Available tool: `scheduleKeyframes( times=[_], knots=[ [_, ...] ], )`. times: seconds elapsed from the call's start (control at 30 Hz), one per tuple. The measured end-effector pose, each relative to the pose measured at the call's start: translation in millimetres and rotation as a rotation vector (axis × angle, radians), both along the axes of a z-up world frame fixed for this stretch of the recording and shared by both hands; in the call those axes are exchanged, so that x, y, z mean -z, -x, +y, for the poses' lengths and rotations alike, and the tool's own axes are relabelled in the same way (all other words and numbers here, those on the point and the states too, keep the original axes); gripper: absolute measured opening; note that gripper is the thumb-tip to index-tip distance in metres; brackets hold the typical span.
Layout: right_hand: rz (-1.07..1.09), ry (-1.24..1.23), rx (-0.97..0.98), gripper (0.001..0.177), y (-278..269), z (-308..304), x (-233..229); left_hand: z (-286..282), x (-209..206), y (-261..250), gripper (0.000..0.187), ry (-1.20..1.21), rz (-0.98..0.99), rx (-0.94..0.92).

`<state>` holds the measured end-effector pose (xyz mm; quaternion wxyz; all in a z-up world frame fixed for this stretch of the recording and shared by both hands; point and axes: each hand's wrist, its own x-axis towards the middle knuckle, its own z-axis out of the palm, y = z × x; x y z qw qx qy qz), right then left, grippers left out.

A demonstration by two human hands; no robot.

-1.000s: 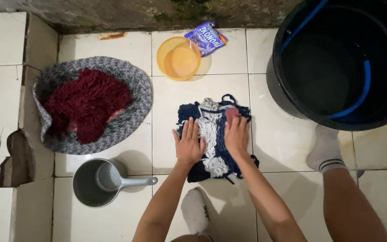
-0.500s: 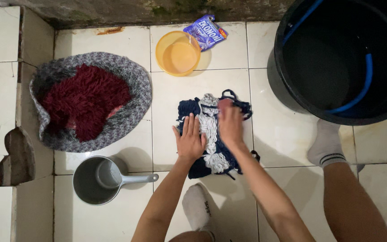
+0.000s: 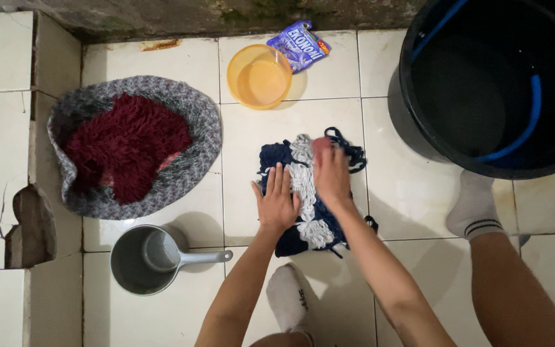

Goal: The person scrubs a small rug using a brush by hand, applying pressure across the surface while the rug sits on a tiled floor.

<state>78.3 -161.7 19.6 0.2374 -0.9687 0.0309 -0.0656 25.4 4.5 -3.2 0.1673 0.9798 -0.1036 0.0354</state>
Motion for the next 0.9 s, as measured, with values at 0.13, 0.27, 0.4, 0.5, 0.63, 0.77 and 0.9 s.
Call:
scheduleKeyframes(
  times=[0.13, 0.27, 0.4, 0.5, 0.63, 0.77, 0.9],
  knots=[
    [-0.115, -0.091, -0.235, 0.041, 35, 16, 3, 0, 0, 0, 0.068, -0.010, 0.007, -0.002],
    [0.071, 0.069, 0.013, 0.032, 23, -18, 7, 1, 0, 0, 0.067, 0.019, -0.016, -0.001],
    [0.001, -0.014, 0.185, 0.033, 24, -25, 16, 0, -2, 3, 0.065, 0.027, -0.003, -0.007],
    [0.045, -0.018, 0.056, 0.027, 47, 2, 19, 0, -1, 1, 0.063, 0.024, 0.001, -0.008],
    [-0.094, 0.069, -0.105, 0.037, 75, 12, 12, 1, 0, 0, 0.061, 0.019, 0.015, -0.004],
    [-0.006, 0.060, 0.123, 0.035, 69, -25, 5, 0, -1, 2, 0.062, 0.022, -0.008, -0.001],
    [0.021, -0.015, 0.218, 0.039, 71, -20, 4, -4, 3, 3, 0.061, 0.016, -0.035, -0.015]
  ],
)
